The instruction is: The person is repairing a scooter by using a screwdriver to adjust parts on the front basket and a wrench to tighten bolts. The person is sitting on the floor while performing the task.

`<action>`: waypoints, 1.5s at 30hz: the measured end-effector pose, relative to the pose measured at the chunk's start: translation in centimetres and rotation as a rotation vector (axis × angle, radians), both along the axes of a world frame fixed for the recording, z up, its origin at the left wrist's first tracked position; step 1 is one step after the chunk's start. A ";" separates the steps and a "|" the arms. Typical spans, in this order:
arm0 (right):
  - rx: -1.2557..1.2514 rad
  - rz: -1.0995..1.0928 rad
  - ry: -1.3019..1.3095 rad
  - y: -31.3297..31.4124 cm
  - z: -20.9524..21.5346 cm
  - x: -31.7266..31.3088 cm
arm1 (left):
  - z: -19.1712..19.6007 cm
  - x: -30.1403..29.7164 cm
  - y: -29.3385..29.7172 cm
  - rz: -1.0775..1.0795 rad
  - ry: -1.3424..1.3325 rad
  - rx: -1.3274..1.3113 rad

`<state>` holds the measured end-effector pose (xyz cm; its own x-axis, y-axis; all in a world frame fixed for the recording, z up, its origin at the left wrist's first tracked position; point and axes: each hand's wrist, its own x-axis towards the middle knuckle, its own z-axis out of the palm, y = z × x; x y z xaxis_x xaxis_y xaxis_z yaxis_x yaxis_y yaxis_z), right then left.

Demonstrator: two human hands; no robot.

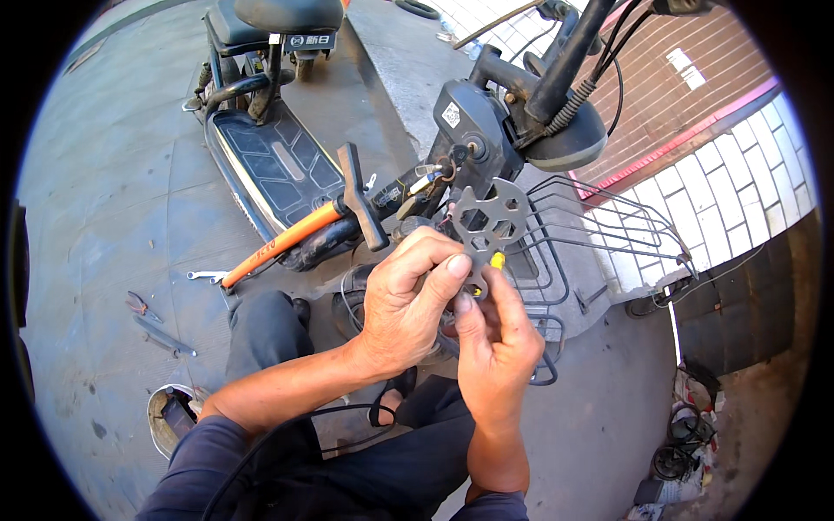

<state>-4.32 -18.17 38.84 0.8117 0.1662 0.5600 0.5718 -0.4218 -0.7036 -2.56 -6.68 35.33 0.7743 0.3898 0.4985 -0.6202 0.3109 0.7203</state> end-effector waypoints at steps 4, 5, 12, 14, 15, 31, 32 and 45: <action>-0.023 -0.012 0.024 0.8 1.2 1.6 | 0.1 1.6 -0.2 -0.011 0.019 -0.134; -0.033 -0.008 0.028 1.1 1.7 1.9 | 0.1 2.0 -0.2 -0.007 0.033 -0.174; -0.009 0.146 0.470 2.4 3.3 4.6 | -1.3 4.1 1.4 -0.183 0.189 -0.326; -0.069 0.169 0.567 2.7 3.3 5.1 | -1.7 4.5 2.0 -0.164 0.182 -0.270; -0.060 0.190 0.580 2.7 3.4 5.4 | -1.6 4.4 2.3 -0.164 0.187 -0.252; 0.405 0.159 0.718 3.6 5.2 13.1 | -3.3 4.5 4.7 -0.317 0.223 -0.153; 0.459 0.139 0.729 3.6 5.0 13.6 | -3.3 4.4 4.6 -0.334 0.234 -0.152; 0.690 0.149 0.702 5.8 3.4 15.4 | -3.4 4.4 5.1 -0.325 0.281 -0.084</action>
<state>11.05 -12.40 42.22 0.9933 0.1124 -0.0268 -0.0543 0.2498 -0.9668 1.82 -1.56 31.89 0.9644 0.1336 0.2281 -0.2642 0.5224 0.8107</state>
